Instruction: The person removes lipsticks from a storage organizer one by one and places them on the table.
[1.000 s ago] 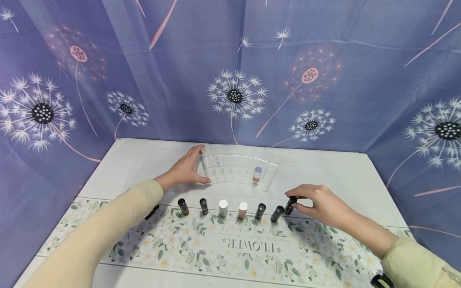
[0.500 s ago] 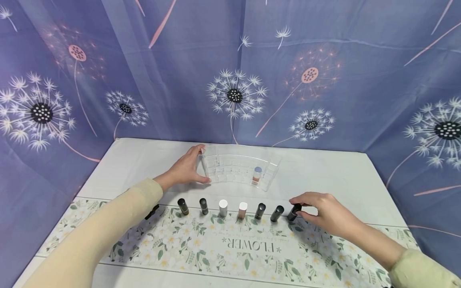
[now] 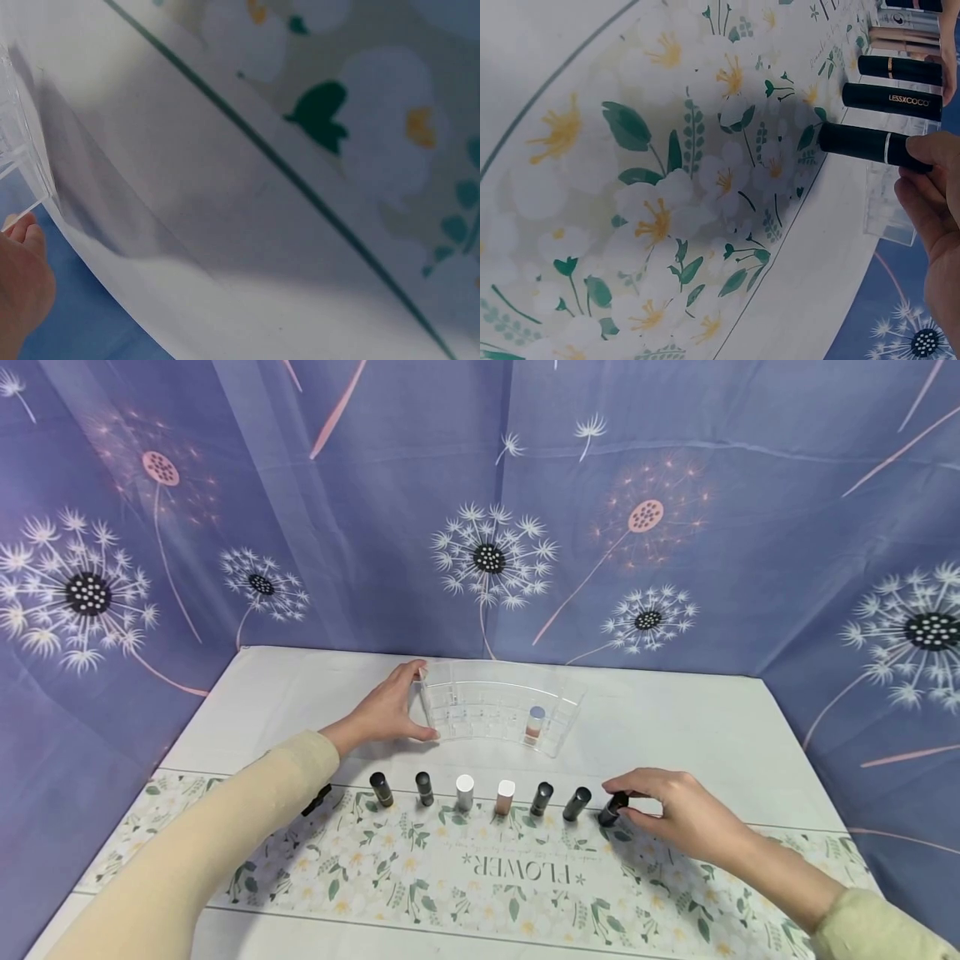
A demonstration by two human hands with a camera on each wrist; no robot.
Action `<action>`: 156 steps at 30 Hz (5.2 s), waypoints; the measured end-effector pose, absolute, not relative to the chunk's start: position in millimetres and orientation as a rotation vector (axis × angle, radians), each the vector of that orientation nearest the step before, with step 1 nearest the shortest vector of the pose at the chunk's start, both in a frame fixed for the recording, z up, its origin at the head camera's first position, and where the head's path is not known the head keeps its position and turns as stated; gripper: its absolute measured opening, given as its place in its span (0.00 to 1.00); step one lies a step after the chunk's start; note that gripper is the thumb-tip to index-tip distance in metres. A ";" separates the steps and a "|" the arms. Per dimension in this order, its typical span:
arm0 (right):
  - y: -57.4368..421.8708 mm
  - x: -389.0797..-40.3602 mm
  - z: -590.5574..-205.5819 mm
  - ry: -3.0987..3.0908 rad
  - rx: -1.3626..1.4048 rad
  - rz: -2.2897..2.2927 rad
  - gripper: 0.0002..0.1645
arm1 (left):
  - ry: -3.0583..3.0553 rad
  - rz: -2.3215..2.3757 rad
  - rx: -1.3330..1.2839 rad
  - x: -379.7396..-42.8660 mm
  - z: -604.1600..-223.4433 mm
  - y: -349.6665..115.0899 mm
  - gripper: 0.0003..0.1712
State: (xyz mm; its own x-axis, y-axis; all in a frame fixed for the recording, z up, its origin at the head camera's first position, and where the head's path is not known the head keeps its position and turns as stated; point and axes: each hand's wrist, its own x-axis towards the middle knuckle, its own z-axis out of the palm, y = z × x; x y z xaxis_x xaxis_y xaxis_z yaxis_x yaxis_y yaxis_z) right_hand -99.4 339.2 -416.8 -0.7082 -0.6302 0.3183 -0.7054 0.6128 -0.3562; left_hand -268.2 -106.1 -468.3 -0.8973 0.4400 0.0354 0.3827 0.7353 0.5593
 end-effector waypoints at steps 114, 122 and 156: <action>272.8 -197.4 -370.3 -2.589 1.257 0.639 0.28 | 2.829 0.876 0.671 -267.3 -465.2 -105.0 0.77; 266.6 -207.6 -374.3 -2.611 1.253 0.624 0.29 | 2.825 0.869 0.678 -266.7 -464.1 -105.4 0.77; 255.2 -224.4 -403.0 -2.732 1.267 0.672 0.28 | 2.829 0.855 0.674 -265.8 -462.6 -104.7 0.76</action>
State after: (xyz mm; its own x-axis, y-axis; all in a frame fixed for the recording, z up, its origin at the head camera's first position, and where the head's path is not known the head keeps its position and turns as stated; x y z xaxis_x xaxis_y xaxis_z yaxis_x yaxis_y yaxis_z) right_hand -224.4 255.2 -403.0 -0.6616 -0.7143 0.2284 -0.7387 0.5684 -0.3623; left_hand -265.8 -104.7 -462.6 -0.8953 0.4449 0.0221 0.3826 0.7427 0.5496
